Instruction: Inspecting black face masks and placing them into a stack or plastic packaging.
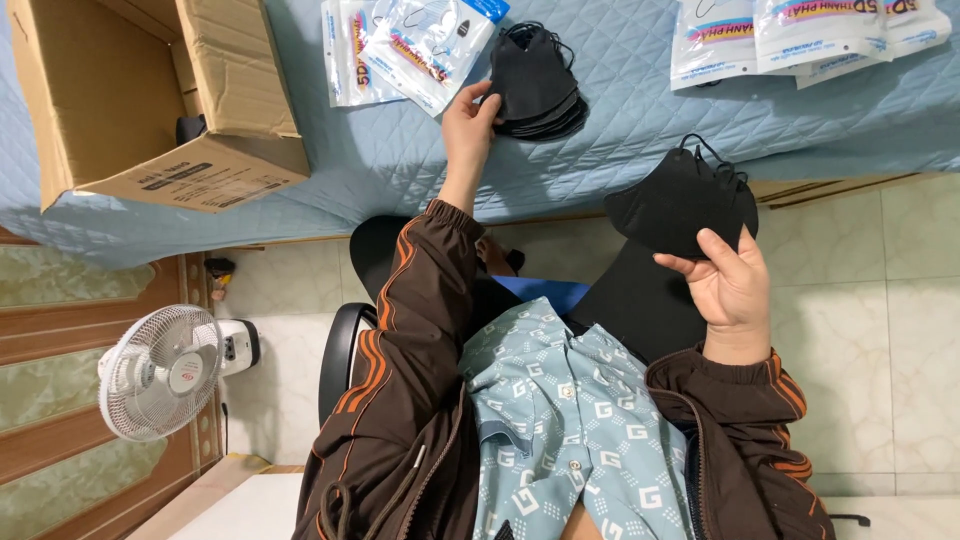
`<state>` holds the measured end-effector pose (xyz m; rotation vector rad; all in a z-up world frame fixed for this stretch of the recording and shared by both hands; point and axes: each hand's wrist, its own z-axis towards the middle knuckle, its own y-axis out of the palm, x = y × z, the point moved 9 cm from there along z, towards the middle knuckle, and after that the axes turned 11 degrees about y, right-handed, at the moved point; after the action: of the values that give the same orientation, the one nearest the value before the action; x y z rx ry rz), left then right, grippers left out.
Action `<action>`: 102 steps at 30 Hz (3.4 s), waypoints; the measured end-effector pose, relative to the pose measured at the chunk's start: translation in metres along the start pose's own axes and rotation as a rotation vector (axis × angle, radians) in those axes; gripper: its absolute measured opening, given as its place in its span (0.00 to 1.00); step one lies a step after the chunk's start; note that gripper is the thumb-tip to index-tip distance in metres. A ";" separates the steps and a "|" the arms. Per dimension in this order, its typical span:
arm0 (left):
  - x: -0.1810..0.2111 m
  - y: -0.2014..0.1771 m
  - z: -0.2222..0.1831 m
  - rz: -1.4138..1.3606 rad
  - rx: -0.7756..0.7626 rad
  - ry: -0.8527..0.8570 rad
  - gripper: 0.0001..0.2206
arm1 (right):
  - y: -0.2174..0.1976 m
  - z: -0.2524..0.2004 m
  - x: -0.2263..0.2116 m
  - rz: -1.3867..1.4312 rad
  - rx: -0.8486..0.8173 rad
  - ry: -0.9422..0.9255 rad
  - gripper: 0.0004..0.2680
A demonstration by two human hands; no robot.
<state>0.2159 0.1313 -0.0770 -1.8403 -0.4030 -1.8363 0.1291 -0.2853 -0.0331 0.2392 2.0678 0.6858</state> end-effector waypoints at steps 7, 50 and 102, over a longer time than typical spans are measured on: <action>0.007 -0.004 -0.002 0.196 -0.052 0.058 0.13 | 0.002 0.004 0.005 0.000 -0.015 0.006 0.19; 0.087 0.039 -0.188 -0.310 -0.478 0.085 0.06 | 0.053 0.010 0.035 0.065 -0.237 0.034 0.11; 0.136 -0.041 -0.068 -0.299 -0.066 0.291 0.19 | 0.013 0.010 0.021 0.023 -0.028 0.074 0.16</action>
<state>0.1421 0.1094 0.0602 -1.5852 -0.5375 -2.3045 0.1245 -0.2624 -0.0452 0.2247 2.1274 0.7466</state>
